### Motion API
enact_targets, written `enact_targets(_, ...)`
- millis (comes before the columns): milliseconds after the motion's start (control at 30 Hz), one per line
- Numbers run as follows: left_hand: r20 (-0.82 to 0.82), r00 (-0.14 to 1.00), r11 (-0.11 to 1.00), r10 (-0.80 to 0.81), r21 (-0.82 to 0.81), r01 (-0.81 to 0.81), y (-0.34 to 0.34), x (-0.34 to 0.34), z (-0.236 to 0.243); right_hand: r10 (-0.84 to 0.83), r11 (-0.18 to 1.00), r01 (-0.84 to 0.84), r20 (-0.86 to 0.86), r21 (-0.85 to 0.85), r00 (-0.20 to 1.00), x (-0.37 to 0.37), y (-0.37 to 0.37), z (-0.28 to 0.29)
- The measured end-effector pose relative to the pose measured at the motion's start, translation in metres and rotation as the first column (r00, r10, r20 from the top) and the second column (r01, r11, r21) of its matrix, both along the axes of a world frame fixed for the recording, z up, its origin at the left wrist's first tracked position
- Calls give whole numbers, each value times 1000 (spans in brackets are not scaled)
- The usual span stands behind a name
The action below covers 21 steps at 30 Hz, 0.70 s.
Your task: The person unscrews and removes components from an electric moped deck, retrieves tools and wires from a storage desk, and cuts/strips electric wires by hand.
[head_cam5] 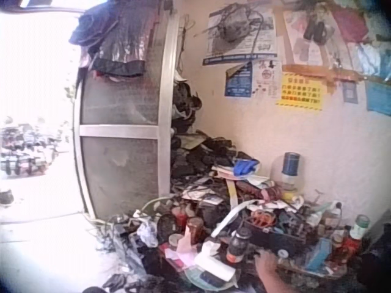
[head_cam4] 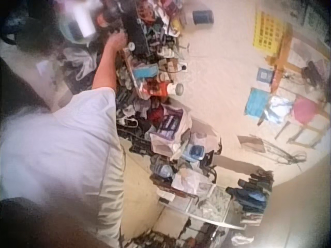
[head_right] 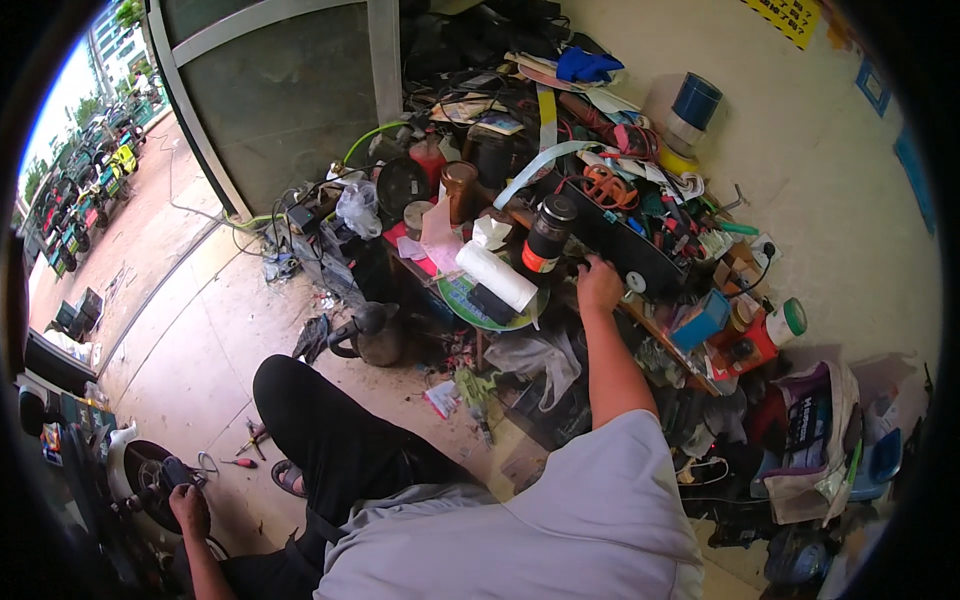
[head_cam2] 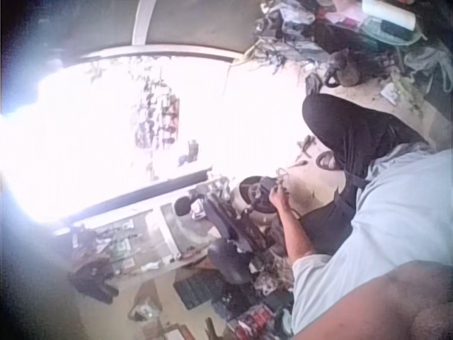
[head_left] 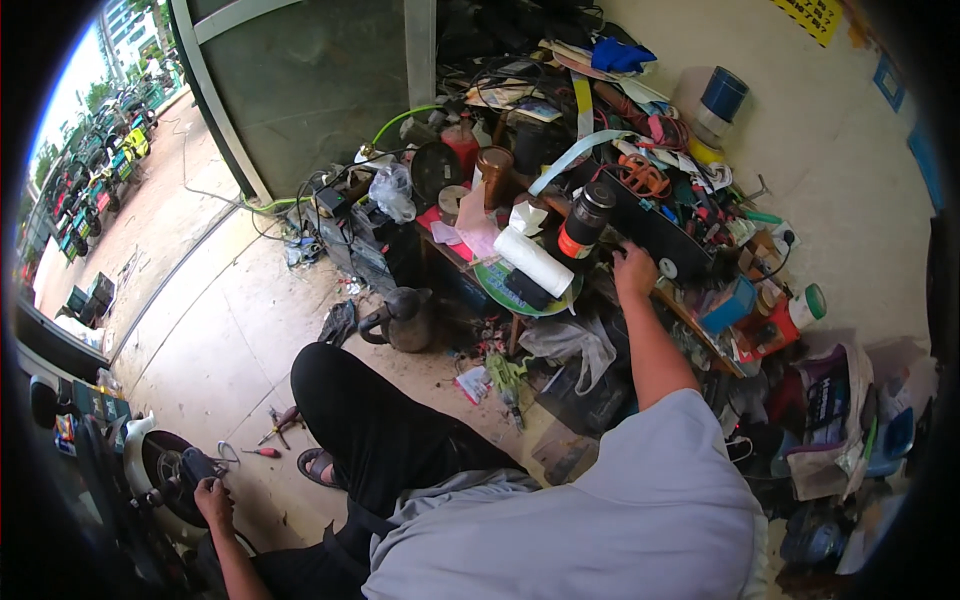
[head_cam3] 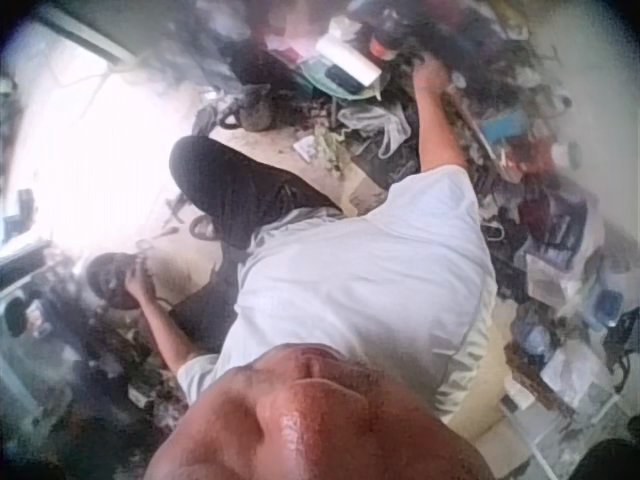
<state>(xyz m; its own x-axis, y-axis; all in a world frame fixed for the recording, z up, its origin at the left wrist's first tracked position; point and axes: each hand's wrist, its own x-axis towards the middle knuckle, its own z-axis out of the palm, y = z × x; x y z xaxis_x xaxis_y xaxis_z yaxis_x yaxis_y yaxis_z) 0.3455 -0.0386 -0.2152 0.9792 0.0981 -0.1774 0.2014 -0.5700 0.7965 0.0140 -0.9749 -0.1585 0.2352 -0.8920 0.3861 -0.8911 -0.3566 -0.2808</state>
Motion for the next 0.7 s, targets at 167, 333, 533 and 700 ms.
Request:
enact_targets(167,40,998,998,-39,51,37,-11,-11,13,-43,999,44,40,-32,998,-5,-16,-8)
enact_targets(333,62,995,990,-71,123,63,-23,-16,21,-53,996,57,60,-74,997,-8,-19,-12)
enact_targets(533,60,996,994,-68,88,62,-8,-18,15,16,998,17,452,-68,892,-40,16,5)
enact_targets(700,148,975,969,-167,207,134,-19,-18,17,-40,999,21,591,40,806,-92,26,-8)
